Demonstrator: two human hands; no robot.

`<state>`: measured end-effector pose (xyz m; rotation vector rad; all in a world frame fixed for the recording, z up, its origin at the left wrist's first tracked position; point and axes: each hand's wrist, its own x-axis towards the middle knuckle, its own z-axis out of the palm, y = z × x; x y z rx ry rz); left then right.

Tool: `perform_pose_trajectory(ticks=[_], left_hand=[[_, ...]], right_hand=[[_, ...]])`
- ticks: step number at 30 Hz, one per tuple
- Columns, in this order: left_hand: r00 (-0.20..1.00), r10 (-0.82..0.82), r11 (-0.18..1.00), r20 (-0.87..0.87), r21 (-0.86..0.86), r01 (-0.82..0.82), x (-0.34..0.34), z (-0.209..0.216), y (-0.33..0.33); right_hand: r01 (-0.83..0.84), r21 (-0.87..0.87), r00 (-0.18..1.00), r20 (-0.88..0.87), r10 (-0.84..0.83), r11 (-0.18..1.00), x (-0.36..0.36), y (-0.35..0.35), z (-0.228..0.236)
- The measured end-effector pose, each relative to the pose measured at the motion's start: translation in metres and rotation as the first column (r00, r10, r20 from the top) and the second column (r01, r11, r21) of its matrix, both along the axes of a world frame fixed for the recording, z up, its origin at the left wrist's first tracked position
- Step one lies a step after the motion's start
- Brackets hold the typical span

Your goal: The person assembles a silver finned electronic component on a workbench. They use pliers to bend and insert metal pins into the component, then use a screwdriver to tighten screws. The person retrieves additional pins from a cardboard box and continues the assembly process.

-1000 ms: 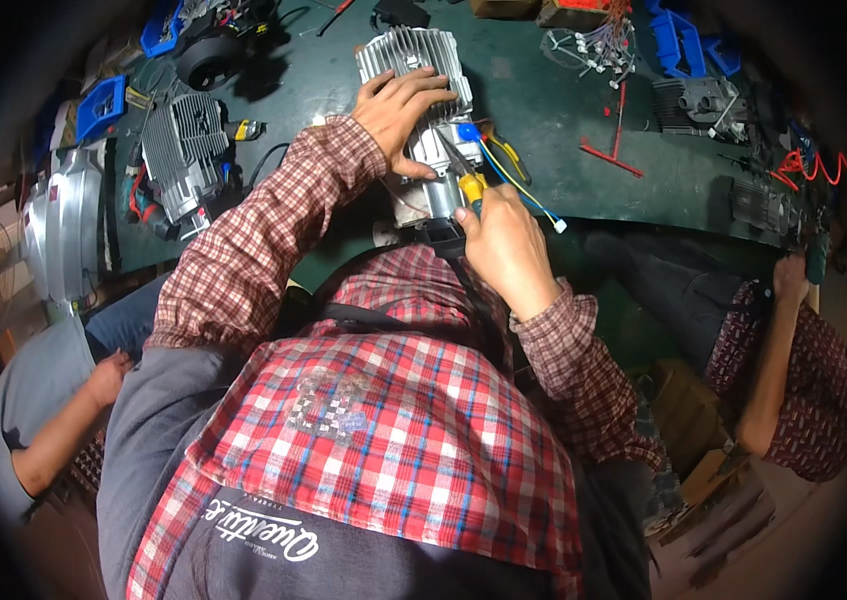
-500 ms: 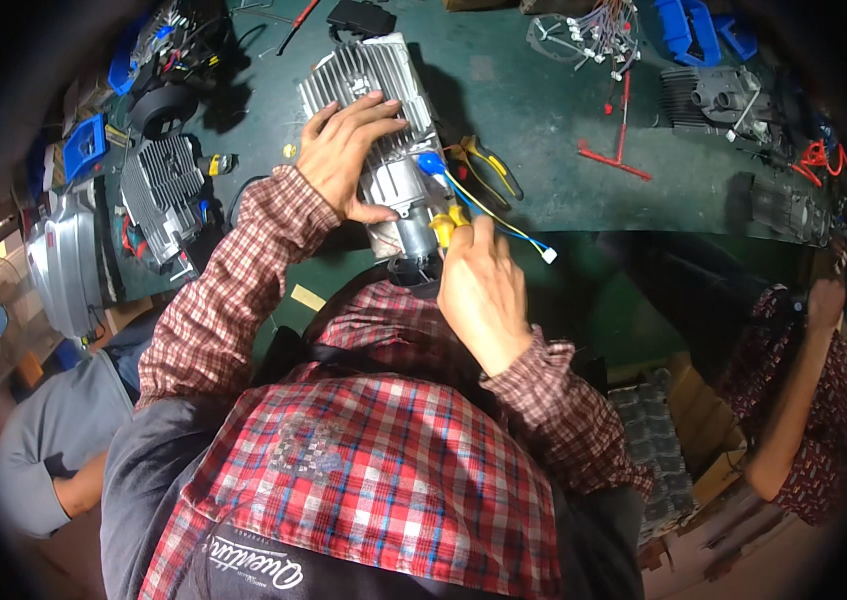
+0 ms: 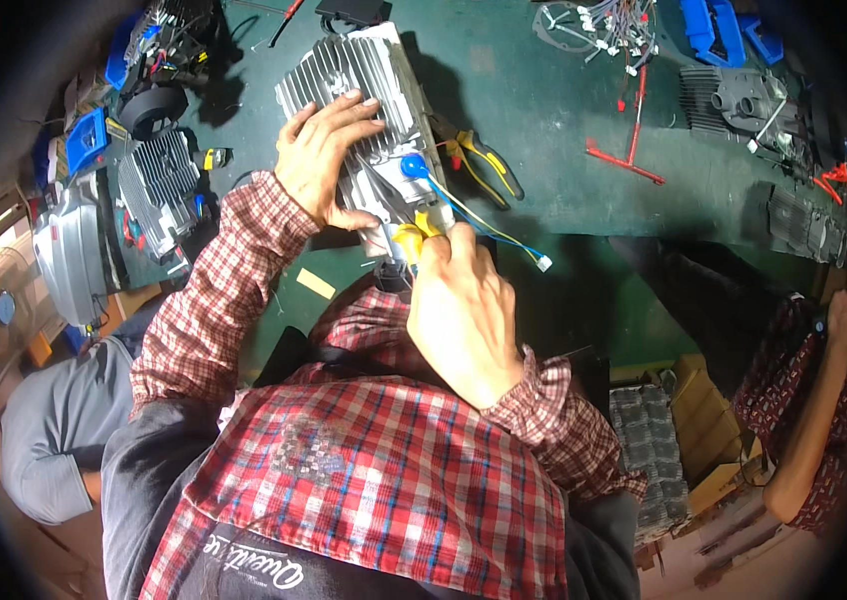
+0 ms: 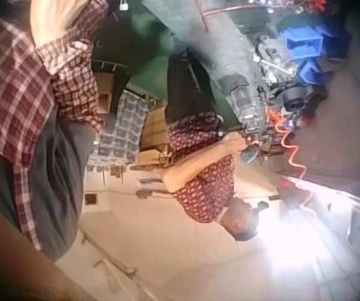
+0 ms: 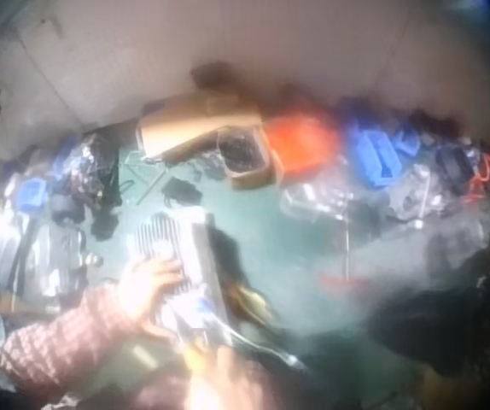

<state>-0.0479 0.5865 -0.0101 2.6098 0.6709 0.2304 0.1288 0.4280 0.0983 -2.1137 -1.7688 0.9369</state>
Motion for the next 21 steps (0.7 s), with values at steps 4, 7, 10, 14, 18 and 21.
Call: perform_pose_trajectory(ticks=[4,7,10,14,18,21], left_hand=[[0.999,0.005,1.000,0.033,0.029,-0.006,-0.001,0.004,0.004],[0.999,0.004,1.000,0.037,-0.018,-0.003,-0.008,0.002,-0.003],[0.998,-0.001,1.000,0.062,0.005,0.001,-0.008,0.002,0.000],[0.999,-0.032,0.999,0.003,0.034,0.031,-0.011,0.003,0.003],[0.999,-0.030,0.999,0.014,0.042,0.030,-0.012,0.002,0.001],[0.999,-0.032,0.999,-0.006,0.036,0.032,-0.015,0.004,0.001]], right_hand=[[-0.069,-0.018,0.985,0.157,0.071,0.997,-0.013,0.009,-0.024],[-0.102,-0.040,0.969,0.224,0.108,0.994,-0.013,-0.005,-0.021],[-0.203,-0.034,0.915,0.351,0.201,0.979,0.006,-0.006,-0.017],[-0.192,0.097,0.953,0.255,0.162,0.977,0.022,0.001,-0.012],[-0.062,-0.210,0.988,-0.155,0.029,0.976,0.028,0.013,-0.005],[-0.055,-0.201,0.975,-0.221,0.009,0.978,0.021,0.013,-0.010]])
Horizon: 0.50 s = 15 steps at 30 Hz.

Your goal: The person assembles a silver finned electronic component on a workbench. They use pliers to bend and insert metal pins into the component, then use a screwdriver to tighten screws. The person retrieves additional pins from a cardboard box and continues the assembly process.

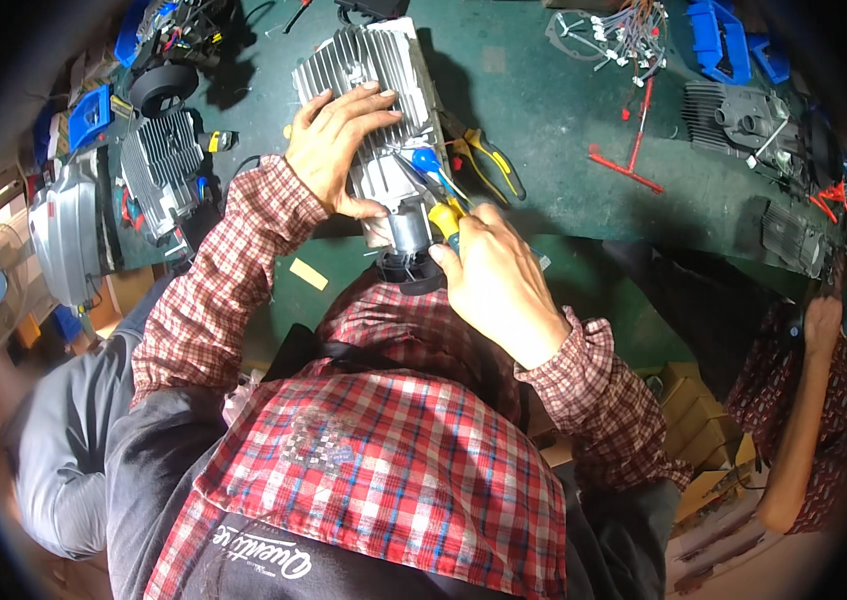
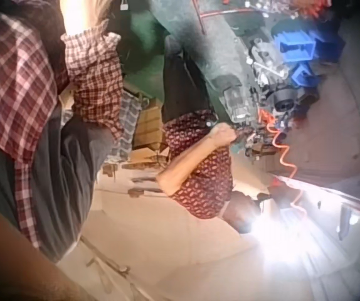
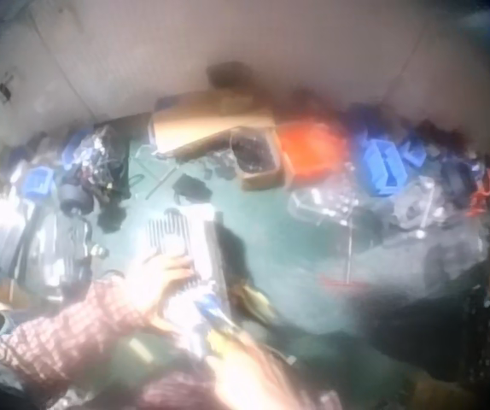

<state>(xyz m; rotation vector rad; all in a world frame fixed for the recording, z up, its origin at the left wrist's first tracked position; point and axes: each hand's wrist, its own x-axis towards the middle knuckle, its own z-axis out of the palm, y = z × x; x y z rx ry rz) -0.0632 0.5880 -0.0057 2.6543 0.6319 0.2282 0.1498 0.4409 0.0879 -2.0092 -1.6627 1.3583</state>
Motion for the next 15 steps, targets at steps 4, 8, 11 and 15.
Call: perform_pose_trajectory(ticks=[4,8,11,15], left_hand=[[0.999,0.027,0.999,0.047,-0.033,-0.025,0.000,0.003,-0.001],[0.998,0.032,0.999,0.047,-0.031,-0.031,0.001,0.002,-0.002],[0.999,0.029,0.999,0.045,-0.024,-0.028,0.003,0.003,-0.001],[0.999,0.033,0.999,0.041,-0.018,-0.032,0.004,0.003,-0.002]], right_hand=[[-0.026,0.060,1.000,0.013,0.025,0.998,0.003,-0.006,-0.012],[-0.049,0.072,0.999,-0.008,0.049,0.996,0.006,-0.009,-0.011],[-0.061,0.084,0.998,0.016,0.060,0.995,0.003,-0.006,-0.012],[-0.168,0.133,0.984,0.088,0.158,0.977,0.005,0.002,-0.007]])
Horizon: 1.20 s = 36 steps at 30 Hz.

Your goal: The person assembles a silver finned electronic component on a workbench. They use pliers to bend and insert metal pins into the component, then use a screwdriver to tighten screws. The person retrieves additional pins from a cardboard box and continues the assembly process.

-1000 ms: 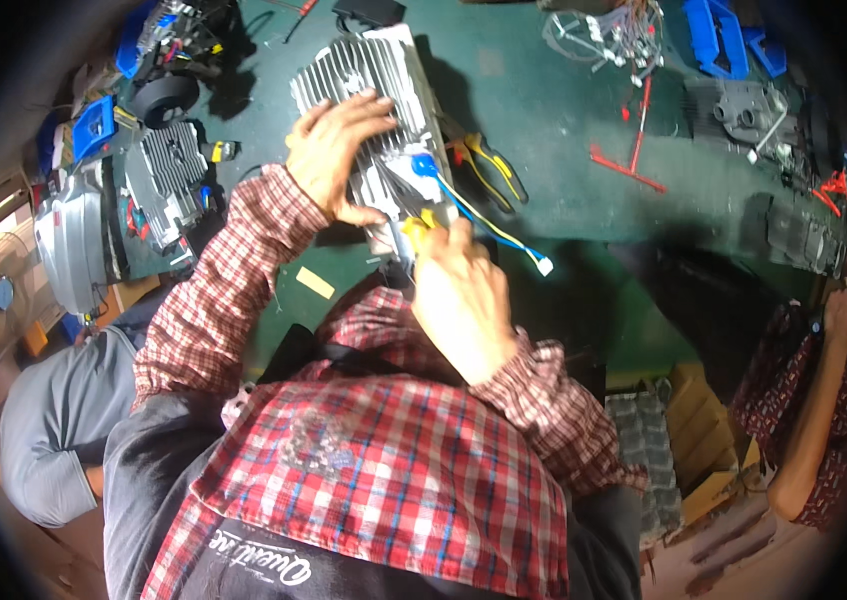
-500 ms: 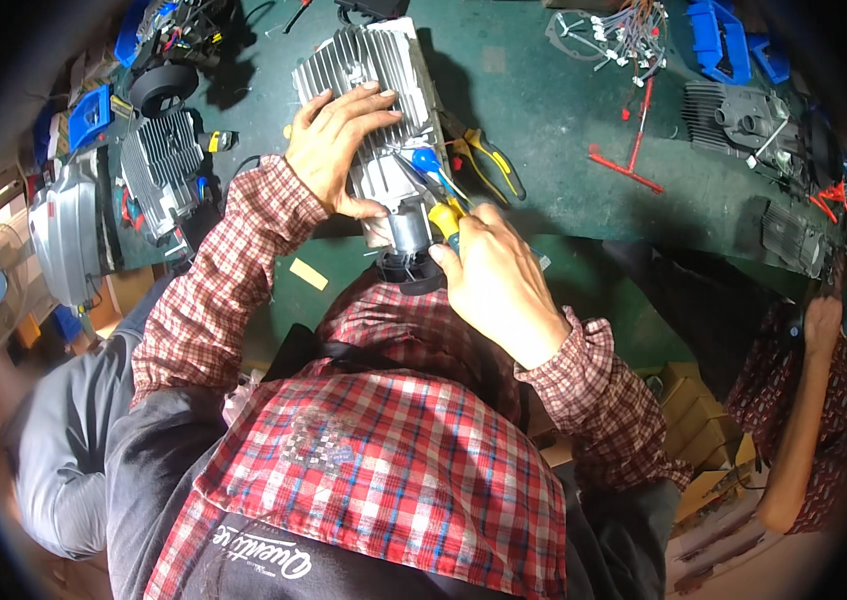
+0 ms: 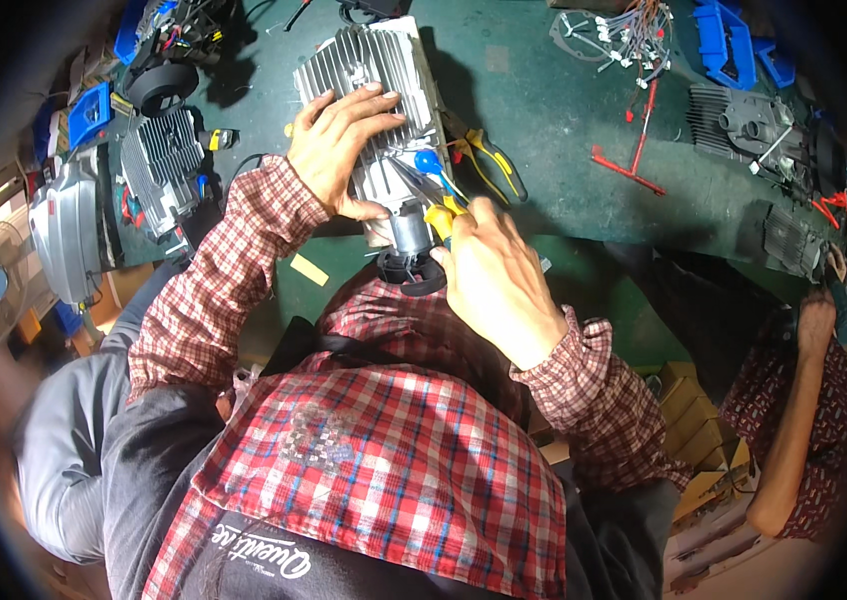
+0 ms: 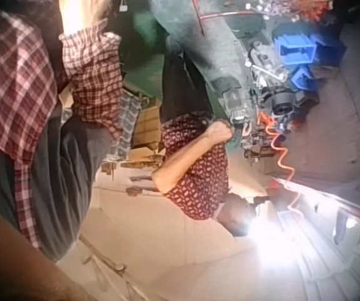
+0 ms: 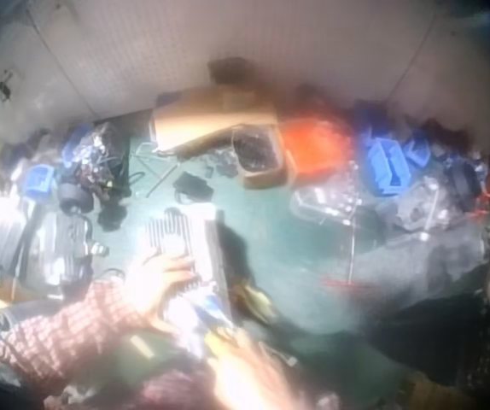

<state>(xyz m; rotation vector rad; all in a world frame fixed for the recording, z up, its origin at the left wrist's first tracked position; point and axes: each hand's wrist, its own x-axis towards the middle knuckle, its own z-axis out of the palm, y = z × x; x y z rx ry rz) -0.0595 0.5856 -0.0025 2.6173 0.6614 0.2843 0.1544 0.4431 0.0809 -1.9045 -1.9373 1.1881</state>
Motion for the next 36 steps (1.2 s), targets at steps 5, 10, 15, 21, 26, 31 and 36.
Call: perform_pose_trajectory(ticks=[5,10,15,21,26,31,36], left_hand=[[1.000,0.002,0.999,-0.020,0.034,-0.001,-0.001,-0.002,-0.005],[0.997,0.008,0.996,-0.071,0.093,-0.001,0.007,-0.002,-0.008],[0.997,0.002,0.992,-0.080,0.129,0.008,0.014,-0.005,-0.006],[0.996,-0.075,0.990,-0.039,0.120,0.079,0.013,-0.004,-0.003],[0.995,-0.082,0.995,-0.048,0.049,0.085,0.010,-0.007,-0.001],[0.998,-0.045,0.996,0.041,0.081,0.042,0.011,-0.011,-0.006],[0.998,-0.068,0.987,0.011,0.144,0.066,0.012,-0.011,-0.005]], right_hand=[[-0.096,-0.103,0.988,0.109,0.107,0.990,-0.012,0.011,0.012],[0.143,-0.230,0.983,-0.082,-0.166,0.963,-0.037,0.008,0.019],[0.413,-0.264,0.881,-0.125,-0.456,0.871,-0.073,0.003,0.017],[0.268,0.005,0.947,0.181,-0.264,0.964,-0.060,-0.021,0.004],[0.262,-0.027,0.946,0.204,-0.251,0.965,-0.013,-0.034,0.039],[0.471,0.098,0.881,-0.007,-0.473,0.877,0.010,-0.041,0.036],[0.528,0.089,0.848,-0.109,-0.519,0.844,0.007,-0.043,0.016]])
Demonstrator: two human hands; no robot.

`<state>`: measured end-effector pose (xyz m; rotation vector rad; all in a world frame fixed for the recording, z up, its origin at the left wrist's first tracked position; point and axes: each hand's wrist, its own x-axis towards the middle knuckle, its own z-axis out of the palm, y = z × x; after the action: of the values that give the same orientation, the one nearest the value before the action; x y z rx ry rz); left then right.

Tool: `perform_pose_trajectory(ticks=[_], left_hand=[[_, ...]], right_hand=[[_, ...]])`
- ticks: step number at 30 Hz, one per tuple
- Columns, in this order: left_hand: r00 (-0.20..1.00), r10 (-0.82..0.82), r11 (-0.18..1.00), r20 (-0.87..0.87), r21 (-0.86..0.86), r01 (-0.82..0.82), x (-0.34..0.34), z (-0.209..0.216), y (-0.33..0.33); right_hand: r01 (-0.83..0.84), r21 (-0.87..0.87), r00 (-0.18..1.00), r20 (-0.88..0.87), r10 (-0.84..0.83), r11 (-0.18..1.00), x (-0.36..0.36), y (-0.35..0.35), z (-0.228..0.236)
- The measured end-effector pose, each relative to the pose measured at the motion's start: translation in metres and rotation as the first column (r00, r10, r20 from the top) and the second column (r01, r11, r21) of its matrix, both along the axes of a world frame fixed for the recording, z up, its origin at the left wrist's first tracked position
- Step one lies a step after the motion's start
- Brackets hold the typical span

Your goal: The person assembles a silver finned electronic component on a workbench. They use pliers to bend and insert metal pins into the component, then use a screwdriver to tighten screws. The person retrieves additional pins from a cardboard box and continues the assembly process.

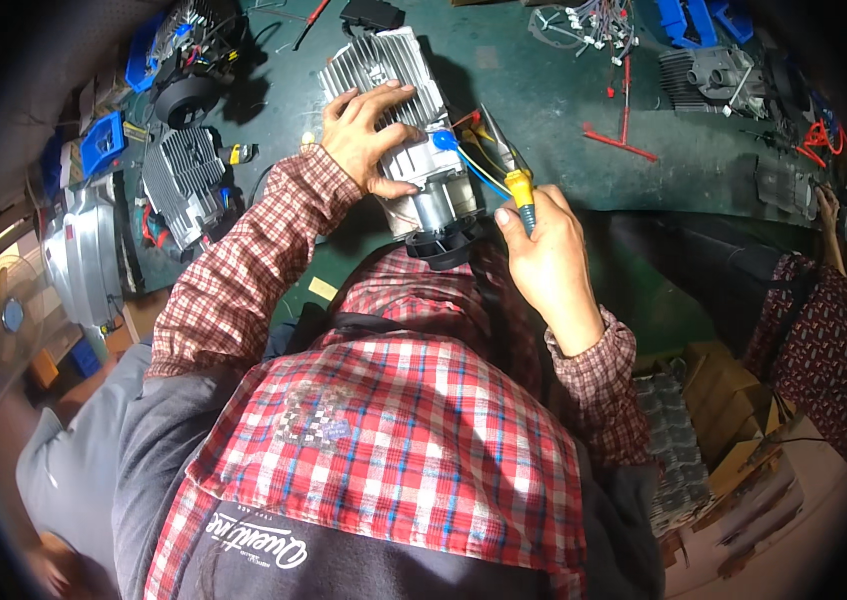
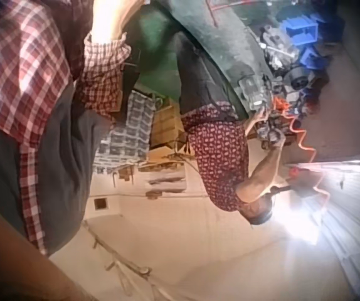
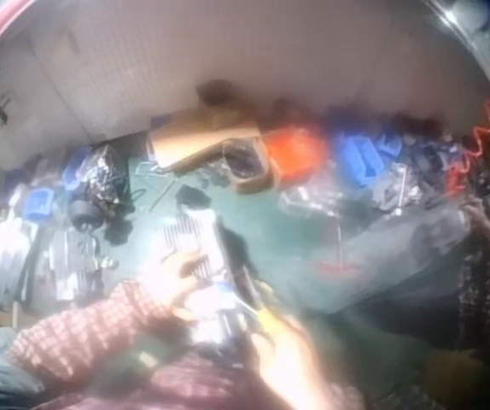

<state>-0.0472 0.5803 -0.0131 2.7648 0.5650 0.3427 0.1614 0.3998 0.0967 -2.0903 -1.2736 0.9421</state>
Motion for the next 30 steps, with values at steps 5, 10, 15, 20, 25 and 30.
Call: perform_pose_trajectory(ticks=[5,10,15,20,25,30], left_hand=[[1.000,0.025,0.999,0.002,-0.028,-0.025,0.001,-0.002,-0.005],[0.999,0.041,0.999,0.010,0.013,-0.042,0.007,-0.004,0.004],[0.998,0.054,0.995,0.019,-0.080,-0.052,0.005,0.000,0.002],[0.999,0.025,0.986,-0.021,-0.167,-0.029,0.006,0.009,0.004],[0.985,-0.073,0.985,-0.157,-0.168,0.046,0.005,0.024,0.020],[0.985,-0.103,0.982,-0.141,-0.170,0.078,0.007,0.022,0.027]], right_hand=[[0.103,0.110,0.984,-0.157,-0.085,0.989,-0.006,-0.005,-0.024],[0.068,0.194,0.998,-0.006,-0.069,0.979,0.007,0.001,-0.039],[-0.221,-0.187,0.966,-0.176,0.189,0.957,0.000,0.002,-0.020],[-0.273,-0.111,0.957,0.073,0.282,0.956,-0.016,0.009,-0.034],[-0.307,-0.076,0.941,0.122,0.314,0.949,-0.022,0.010,-0.047],[-0.283,-0.048,0.946,0.152,0.287,0.958,-0.031,0.008,-0.044]])
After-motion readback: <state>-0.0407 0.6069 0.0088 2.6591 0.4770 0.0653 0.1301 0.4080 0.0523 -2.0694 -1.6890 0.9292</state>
